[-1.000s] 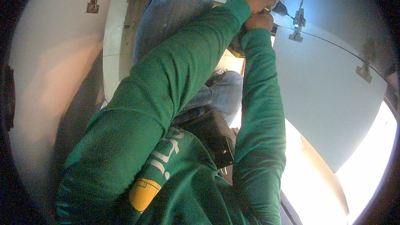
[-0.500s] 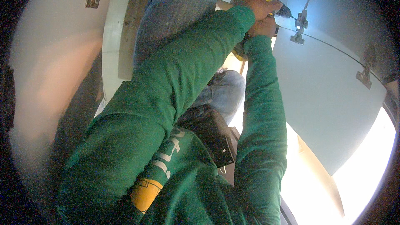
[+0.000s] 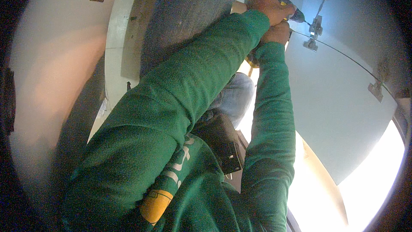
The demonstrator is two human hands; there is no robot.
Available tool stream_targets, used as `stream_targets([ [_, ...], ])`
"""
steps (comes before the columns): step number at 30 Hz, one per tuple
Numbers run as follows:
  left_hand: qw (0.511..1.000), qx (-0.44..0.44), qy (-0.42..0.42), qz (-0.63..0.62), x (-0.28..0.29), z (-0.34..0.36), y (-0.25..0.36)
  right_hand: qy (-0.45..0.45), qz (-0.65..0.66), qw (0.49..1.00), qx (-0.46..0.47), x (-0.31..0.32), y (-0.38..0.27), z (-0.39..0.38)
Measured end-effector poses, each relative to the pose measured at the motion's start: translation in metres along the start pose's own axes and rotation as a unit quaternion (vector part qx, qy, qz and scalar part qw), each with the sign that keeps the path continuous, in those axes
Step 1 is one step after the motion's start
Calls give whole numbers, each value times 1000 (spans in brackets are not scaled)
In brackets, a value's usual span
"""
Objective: The person sits on the floor and uses a cordless drill to attach metal hinges to a white cabinet door under a bathroom sink. They repeatedly position the door, align the hinges, and drive screws into the cabinet frame.
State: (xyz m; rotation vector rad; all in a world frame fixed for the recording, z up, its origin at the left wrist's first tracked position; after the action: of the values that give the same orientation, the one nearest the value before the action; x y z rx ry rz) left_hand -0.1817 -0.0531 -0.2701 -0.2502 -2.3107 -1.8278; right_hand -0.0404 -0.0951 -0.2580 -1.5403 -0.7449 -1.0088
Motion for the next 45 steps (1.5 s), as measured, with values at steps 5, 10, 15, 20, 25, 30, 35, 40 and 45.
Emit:
stream_targets([
  [5, 1000, 15, 14, -4, -7, 6, -8, 6, -8, 1000, 12, -4, 15, 6],
  [10, 1000, 5, -12, -2, -4, 1, -1, -6, -21, 998, 53, -4, 5, 3],
  [15, 1000, -3, -11, 1, 3, 2, 4, 0, -3, 998, 65, -5, 4, 6],
  [20, 1000, -11, -21, -20, -3, 1, 3, -2, -32, 998, 50, -2, 1, 3],
  [25, 1000, -22, -16, 4, -6, 4, 9, 13, 14, 998, 51, -4, 32, 16],
  [30, 1000, -29, -1, -6, -10, 8, 8, -5, 40, 999, 20, -10, 41, 19],
  [35, 1000, -23, -4, 15, -6, 7, 8, -40, -19, 999, 0, -9, 17, 10],
  [40, 999, -30, -18, 16, -6, 3, 11, -31, 6, 999, 44, -1, -2, 0],
  [45, 1000, -19, -2, 10, -14, 4, 5, 5, 70, 996, 62, 5, 1, -4],
])
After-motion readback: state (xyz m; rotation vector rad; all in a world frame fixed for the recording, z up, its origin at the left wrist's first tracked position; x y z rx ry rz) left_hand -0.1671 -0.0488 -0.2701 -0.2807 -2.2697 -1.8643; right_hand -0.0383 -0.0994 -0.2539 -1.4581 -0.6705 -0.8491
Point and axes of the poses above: each hand's wrist, its own z-axis towards the middle knuckle, its own x-axis out of the back of the hand, y = z × x, the point moved 10 cm from there along z, towards the middle knuckle, and after that the axes turned 10 degrees about z, right-handed, at the moved point
